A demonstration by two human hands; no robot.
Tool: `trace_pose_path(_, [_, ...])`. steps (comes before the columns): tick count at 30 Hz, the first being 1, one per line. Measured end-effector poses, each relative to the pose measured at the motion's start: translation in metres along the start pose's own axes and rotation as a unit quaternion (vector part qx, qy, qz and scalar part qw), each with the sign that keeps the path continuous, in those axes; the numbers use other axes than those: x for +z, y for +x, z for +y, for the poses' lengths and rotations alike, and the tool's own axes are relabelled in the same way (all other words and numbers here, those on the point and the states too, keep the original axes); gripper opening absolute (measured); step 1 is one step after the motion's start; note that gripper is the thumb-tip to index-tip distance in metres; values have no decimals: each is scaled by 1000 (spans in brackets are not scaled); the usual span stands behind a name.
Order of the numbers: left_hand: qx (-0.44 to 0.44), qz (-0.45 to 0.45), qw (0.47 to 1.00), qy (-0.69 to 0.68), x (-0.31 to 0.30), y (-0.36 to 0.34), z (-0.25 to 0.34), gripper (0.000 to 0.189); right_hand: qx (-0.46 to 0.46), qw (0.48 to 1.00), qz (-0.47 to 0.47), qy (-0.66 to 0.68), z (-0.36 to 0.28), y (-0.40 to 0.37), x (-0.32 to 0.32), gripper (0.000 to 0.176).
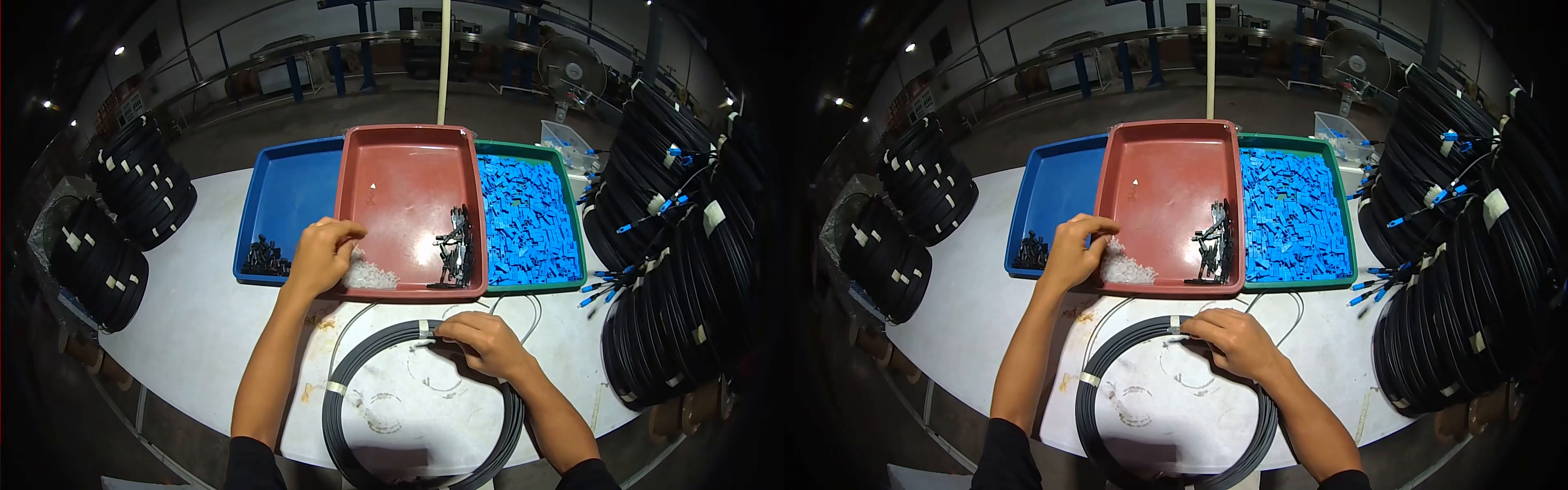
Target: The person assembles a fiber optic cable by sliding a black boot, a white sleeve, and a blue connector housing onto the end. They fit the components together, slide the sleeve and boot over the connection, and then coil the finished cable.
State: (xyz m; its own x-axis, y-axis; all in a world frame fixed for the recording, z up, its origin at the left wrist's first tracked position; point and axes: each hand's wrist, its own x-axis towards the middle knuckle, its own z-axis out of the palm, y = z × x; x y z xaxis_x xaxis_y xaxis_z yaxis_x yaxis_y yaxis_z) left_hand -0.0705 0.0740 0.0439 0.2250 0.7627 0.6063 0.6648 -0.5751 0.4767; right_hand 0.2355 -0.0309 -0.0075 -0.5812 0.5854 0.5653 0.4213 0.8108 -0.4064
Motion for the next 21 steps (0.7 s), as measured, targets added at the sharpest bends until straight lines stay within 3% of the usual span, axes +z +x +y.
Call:
trace_pose_path(2, [75, -86, 987, 112, 1, 8, -8, 29, 6, 1000, -5, 3, 0, 0, 0, 39])
trace_pose_path(11, [153, -235, 938, 201, 15, 33, -27, 21, 57, 998, -19, 29, -3, 4, -5, 35])
trace_pose_path(21, [181, -243, 921, 245, 25, 30, -35, 20, 91, 995, -8, 48, -3, 5, -4, 31])
